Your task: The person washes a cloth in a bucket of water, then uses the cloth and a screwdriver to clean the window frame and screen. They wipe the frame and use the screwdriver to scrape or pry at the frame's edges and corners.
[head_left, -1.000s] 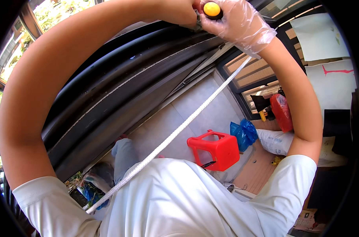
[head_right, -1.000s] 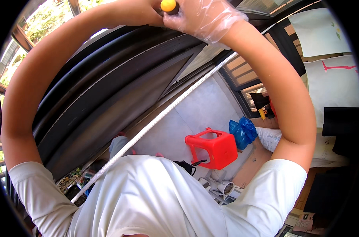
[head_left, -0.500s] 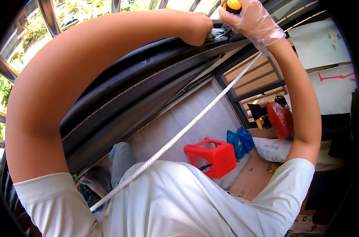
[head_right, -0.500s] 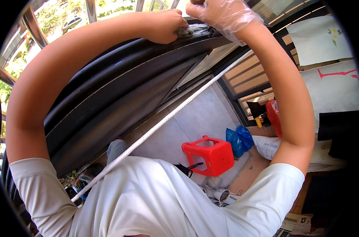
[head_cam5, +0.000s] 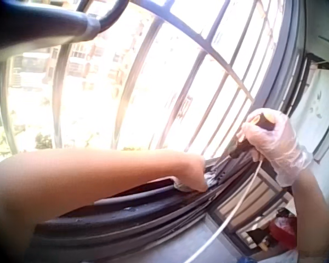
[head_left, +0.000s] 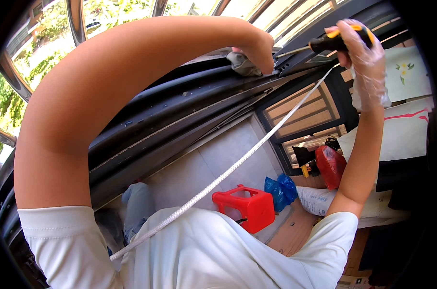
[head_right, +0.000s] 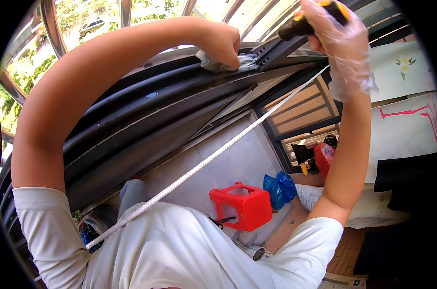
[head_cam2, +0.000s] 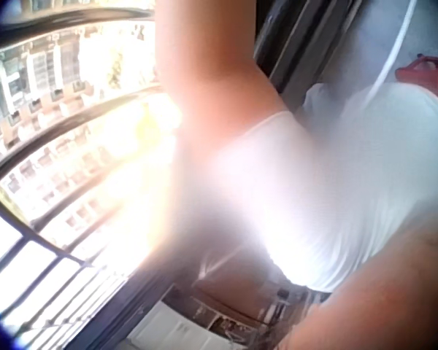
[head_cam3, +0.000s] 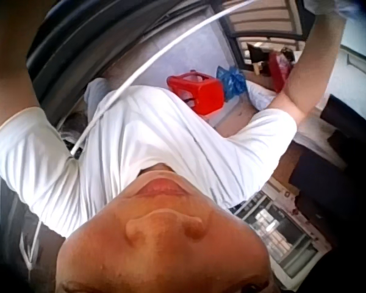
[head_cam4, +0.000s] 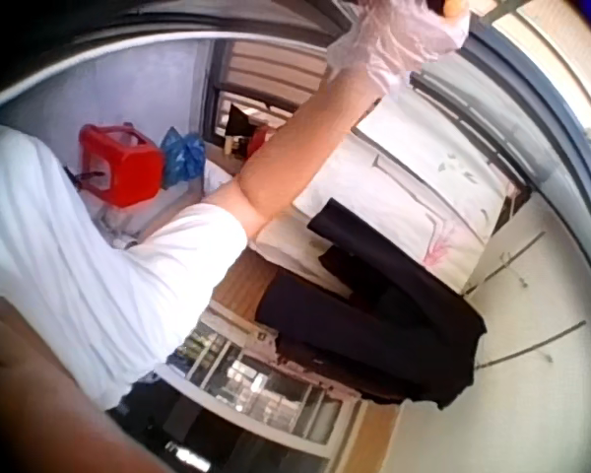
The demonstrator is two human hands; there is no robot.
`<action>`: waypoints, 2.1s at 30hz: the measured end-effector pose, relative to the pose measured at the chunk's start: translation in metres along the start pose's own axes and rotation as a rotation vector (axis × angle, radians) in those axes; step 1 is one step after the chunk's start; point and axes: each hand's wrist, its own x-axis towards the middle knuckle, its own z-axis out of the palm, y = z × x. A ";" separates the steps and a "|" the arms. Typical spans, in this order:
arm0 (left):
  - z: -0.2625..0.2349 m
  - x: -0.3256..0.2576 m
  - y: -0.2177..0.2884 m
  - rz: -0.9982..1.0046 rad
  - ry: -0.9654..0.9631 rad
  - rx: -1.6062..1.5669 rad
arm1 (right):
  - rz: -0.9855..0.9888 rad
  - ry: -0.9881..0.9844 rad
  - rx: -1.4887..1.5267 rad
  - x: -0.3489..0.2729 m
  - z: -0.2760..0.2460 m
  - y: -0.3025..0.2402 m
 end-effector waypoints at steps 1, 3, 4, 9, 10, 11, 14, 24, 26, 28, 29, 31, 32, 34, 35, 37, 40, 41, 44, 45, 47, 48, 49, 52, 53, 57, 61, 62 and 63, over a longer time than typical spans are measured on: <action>-0.009 -0.006 0.008 0.039 -0.079 -0.058 | -0.055 0.023 -0.018 -0.014 -0.028 -0.004; -0.009 0.000 0.008 0.024 -0.208 -0.161 | -0.229 0.056 -0.101 -0.038 -0.047 0.009; -0.009 -0.003 0.004 -0.018 -0.219 -0.096 | -0.329 0.061 -0.081 -0.044 -0.040 0.026; 0.006 -0.014 0.002 0.175 -0.031 0.350 | -0.113 0.241 0.126 -0.106 -0.042 0.027; 0.006 -0.018 0.003 0.219 0.005 0.295 | -0.070 0.267 0.151 -0.120 -0.043 0.027; 0.006 -0.020 0.002 0.189 -0.001 0.272 | 0.077 0.334 0.293 -0.129 -0.043 0.028; 0.008 -0.021 0.001 0.172 -0.020 0.295 | 0.200 0.404 0.312 -0.161 -0.048 0.024; -0.007 -0.019 -0.005 0.044 -0.154 0.245 | 0.298 0.459 0.278 -0.259 -0.072 0.056; -0.011 0.022 -0.004 0.081 0.181 0.211 | 0.309 0.491 0.285 -0.268 -0.068 0.060; -0.022 0.042 0.014 0.123 0.466 0.059 | 0.317 0.527 0.221 -0.280 -0.069 0.058; -0.027 0.057 0.025 0.122 0.517 -0.111 | 0.330 0.529 0.181 -0.293 -0.075 0.057; -0.029 0.088 0.033 0.138 0.562 -0.412 | 0.396 0.615 0.068 -0.312 -0.073 0.051; -0.030 0.103 0.032 0.165 0.563 -0.545 | 0.414 0.672 -0.036 -0.318 -0.069 0.048; -0.036 0.124 0.040 0.191 0.498 -0.858 | 0.527 0.744 0.071 -0.333 -0.069 0.033; -0.038 0.121 0.048 0.176 0.434 -1.037 | 0.539 0.742 0.029 -0.347 -0.073 0.036; -0.042 0.127 0.051 0.199 0.311 -1.245 | 0.614 0.750 0.066 -0.365 -0.081 0.024; -0.045 0.147 0.062 0.170 0.343 -1.327 | 0.690 0.781 -0.057 -0.383 -0.084 0.000; -0.045 0.150 0.064 0.126 0.381 -1.279 | 0.726 0.782 -0.109 -0.389 -0.086 -0.002; -0.045 0.163 0.063 0.143 0.426 -1.235 | 0.733 0.807 -0.029 -0.419 -0.094 0.003; -0.048 0.171 0.060 0.116 0.453 -1.222 | 0.731 0.814 0.015 -0.426 -0.096 0.004; -0.042 0.171 0.067 0.059 0.513 -1.207 | 0.759 0.848 0.024 -0.433 -0.095 -0.001; -0.040 0.174 0.066 0.058 0.510 -1.217 | 0.771 0.863 0.030 -0.436 -0.094 -0.002; -0.040 0.173 0.066 0.053 0.514 -1.197 | 0.775 0.861 0.032 -0.440 -0.094 -0.002; -0.041 0.164 0.067 0.051 0.561 -1.170 | 0.793 0.824 0.015 -0.447 -0.098 0.003; -0.044 0.173 0.063 0.077 0.602 -1.120 | 0.804 0.793 -0.009 -0.448 -0.101 0.006; -0.046 0.190 0.052 0.111 0.717 -1.016 | 0.779 0.826 0.053 -0.447 -0.109 0.024; -0.040 0.194 0.034 0.250 0.900 -0.899 | 0.779 0.809 0.109 -0.419 -0.104 0.041; -0.041 0.191 0.034 0.275 0.831 -0.847 | 0.731 0.802 0.118 -0.399 -0.097 0.038; -0.041 0.188 0.031 0.280 0.841 -0.871 | 0.692 0.776 0.144 -0.384 -0.092 0.037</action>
